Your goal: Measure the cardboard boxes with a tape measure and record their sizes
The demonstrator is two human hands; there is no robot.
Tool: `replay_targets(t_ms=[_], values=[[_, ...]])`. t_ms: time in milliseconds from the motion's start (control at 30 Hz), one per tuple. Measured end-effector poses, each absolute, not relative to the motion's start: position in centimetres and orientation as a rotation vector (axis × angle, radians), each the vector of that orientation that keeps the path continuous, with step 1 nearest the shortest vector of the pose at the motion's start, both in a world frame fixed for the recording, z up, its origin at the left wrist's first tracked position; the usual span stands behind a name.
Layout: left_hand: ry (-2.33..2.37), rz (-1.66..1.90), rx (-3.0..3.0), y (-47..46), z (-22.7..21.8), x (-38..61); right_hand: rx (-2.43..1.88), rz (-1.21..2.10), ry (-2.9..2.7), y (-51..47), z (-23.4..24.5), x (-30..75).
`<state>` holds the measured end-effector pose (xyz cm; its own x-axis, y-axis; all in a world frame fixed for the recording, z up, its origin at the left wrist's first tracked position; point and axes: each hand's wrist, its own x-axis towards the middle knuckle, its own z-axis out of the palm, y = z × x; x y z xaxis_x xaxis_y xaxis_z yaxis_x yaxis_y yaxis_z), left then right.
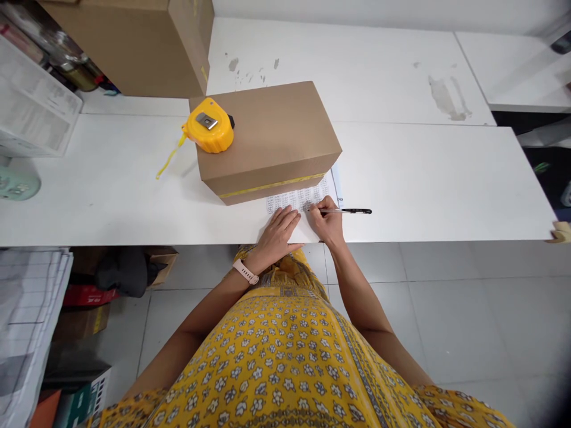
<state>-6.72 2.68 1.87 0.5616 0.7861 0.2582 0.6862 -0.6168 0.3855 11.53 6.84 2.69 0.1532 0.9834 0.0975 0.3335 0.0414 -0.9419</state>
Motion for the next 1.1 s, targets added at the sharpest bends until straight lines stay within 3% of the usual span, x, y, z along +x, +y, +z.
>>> replay_targets(t_ms=[1100], values=[[1.223,0.607,2.531,2.64,1.92,-6.72,-1.475,0.83,-1.339,6.91,2.79,11.65]])
